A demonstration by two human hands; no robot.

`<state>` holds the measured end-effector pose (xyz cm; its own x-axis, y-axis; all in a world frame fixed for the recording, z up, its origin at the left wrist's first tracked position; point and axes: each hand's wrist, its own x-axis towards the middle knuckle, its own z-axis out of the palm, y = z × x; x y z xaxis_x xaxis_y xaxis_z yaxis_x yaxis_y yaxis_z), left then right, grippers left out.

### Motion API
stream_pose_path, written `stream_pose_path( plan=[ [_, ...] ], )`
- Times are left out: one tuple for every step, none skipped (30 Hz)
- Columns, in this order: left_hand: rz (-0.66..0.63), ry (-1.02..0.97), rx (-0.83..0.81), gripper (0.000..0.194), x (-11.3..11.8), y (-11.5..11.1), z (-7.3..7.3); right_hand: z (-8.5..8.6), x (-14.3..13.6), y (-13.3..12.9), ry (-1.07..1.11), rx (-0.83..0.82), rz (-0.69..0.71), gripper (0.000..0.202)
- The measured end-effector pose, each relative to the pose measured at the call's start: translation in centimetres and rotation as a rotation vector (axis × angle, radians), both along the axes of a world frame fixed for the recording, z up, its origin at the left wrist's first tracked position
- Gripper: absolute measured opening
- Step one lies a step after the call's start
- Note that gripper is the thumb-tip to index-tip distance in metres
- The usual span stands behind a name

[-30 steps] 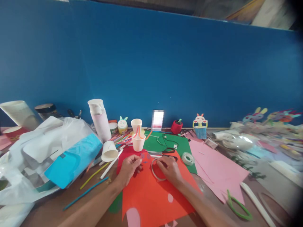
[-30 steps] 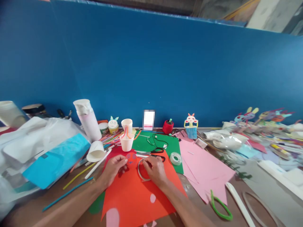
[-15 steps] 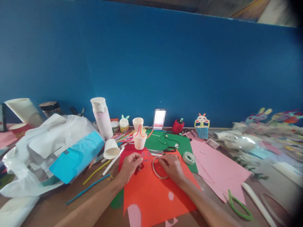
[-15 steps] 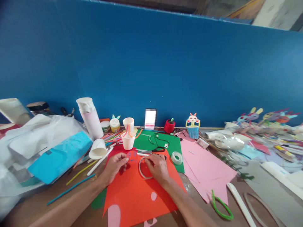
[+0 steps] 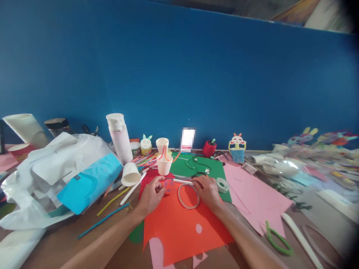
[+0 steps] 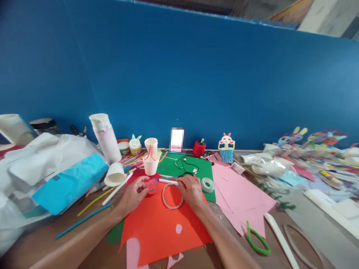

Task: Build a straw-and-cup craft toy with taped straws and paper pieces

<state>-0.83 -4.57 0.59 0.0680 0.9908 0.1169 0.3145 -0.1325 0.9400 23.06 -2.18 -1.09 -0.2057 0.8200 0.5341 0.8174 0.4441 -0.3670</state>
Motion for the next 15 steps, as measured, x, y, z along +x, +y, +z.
stream_pose_path(
  plan=[
    [0.001,0.032,0.014,0.034,0.0,-0.1,-0.1,0.1,0.3,0.2,-0.005,0.004,-0.02,0.02],
    [0.0,0.064,0.023,0.036,0.0,-0.2,-0.2,0.1,0.7,0.4,-0.01,0.007,-0.041,0.021],
    [0.001,0.094,0.032,0.037,0.0,-0.3,-0.3,0.2,1.1,0.5,-0.016,0.008,-0.062,0.021],
    [0.005,0.12,0.043,0.038,0.0,-0.4,-0.3,0.2,1.4,0.7,-0.022,0.006,-0.081,0.021],
    [0.01,0.144,0.056,0.038,0.1,-0.5,-0.3,0.2,1.6,0.8,-0.029,0.001,-0.095,0.021],
    [0.017,0.165,0.069,0.039,0.1,-0.6,-0.3,0.3,1.9,0.8,-0.037,-0.006,-0.104,0.022],
    [0.023,0.184,0.079,0.038,0.1,-0.6,-0.3,0.3,2.0,0.8,-0.044,-0.015,-0.107,0.022],
    [0.028,0.204,0.083,0.038,0.1,-0.7,-0.3,0.3,2.0,0.8,-0.052,-0.021,-0.105,0.022],
    [0.029,0.226,0.081,0.038,0.1,-0.8,-0.3,0.3,2.0,0.7,-0.06,-0.025,-0.099,0.021],
    [0.025,0.251,0.075,0.038,0.1,-0.9,-0.3,0.3,2.0,0.7,-0.068,-0.025,-0.086,0.021],
    [0.021,0.274,0.071,0.037,0.1,-1.0,-0.3,0.3,1.8,0.6,-0.077,-0.022,-0.07,0.021],
    [0.017,0.293,0.069,0.036,0.2,-1.0,-0.3,0.4,1.7,0.5,-0.085,-0.017,-0.051,0.02],
    [0.015,0.306,0.07,0.035,0.2,-1.1,-0.3,0.4,1.5,0.4,-0.095,-0.013,-0.033,0.02],
    [0.015,0.312,0.071,0.034,0.2,-1.2,-0.4,0.4,1.2,0.3,-0.106,-0.012,-0.017,0.02],
    [0.017,0.314,0.074,0.032,0.2,-1.2,-0.4,0.5,1.0,0.2,-0.12,-0.014,-0.002,0.02]
  ],
)
